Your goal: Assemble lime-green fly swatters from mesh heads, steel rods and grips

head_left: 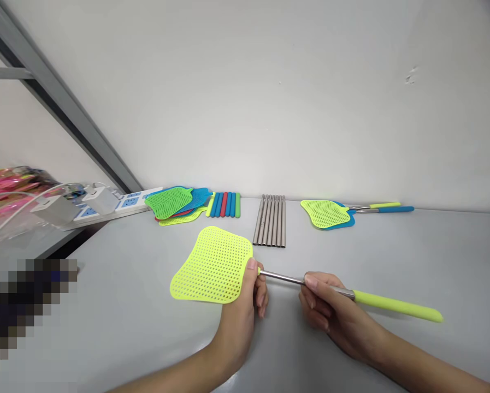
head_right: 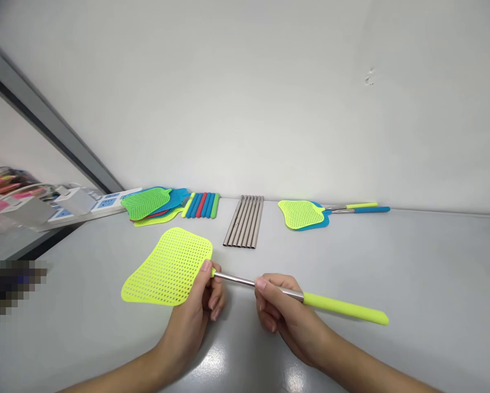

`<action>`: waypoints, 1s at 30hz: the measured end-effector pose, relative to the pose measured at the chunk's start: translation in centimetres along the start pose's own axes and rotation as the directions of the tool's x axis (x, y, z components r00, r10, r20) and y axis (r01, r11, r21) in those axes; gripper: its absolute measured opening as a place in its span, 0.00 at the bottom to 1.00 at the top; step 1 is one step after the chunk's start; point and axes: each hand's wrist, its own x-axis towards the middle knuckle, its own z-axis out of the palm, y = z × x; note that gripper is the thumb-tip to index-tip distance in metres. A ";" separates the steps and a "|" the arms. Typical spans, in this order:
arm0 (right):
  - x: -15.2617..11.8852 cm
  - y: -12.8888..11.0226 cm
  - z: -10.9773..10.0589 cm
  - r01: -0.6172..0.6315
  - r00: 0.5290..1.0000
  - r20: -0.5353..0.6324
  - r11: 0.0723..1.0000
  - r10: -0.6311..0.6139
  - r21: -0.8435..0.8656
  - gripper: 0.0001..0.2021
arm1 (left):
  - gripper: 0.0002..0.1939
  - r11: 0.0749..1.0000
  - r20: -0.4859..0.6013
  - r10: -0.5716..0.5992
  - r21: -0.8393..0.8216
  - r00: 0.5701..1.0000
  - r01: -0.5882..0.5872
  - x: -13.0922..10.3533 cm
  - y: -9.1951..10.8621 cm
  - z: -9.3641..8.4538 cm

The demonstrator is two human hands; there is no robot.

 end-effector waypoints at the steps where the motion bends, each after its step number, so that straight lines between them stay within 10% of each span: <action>1: 0.0 0.0 0.0 -0.012 1.000 0.000 1.000 0.012 -0.005 0.17 | 0.14 1.000 0.001 -0.002 0.010 1.000 0.002 0.0 0.0 0.0; 30: 0.0 -0.5 0.3 -0.106 0.993 -0.050 0.994 0.104 -0.040 0.18 | 0.19 0.965 0.067 -0.010 0.263 0.998 -0.008 -1.1 -0.9 -0.5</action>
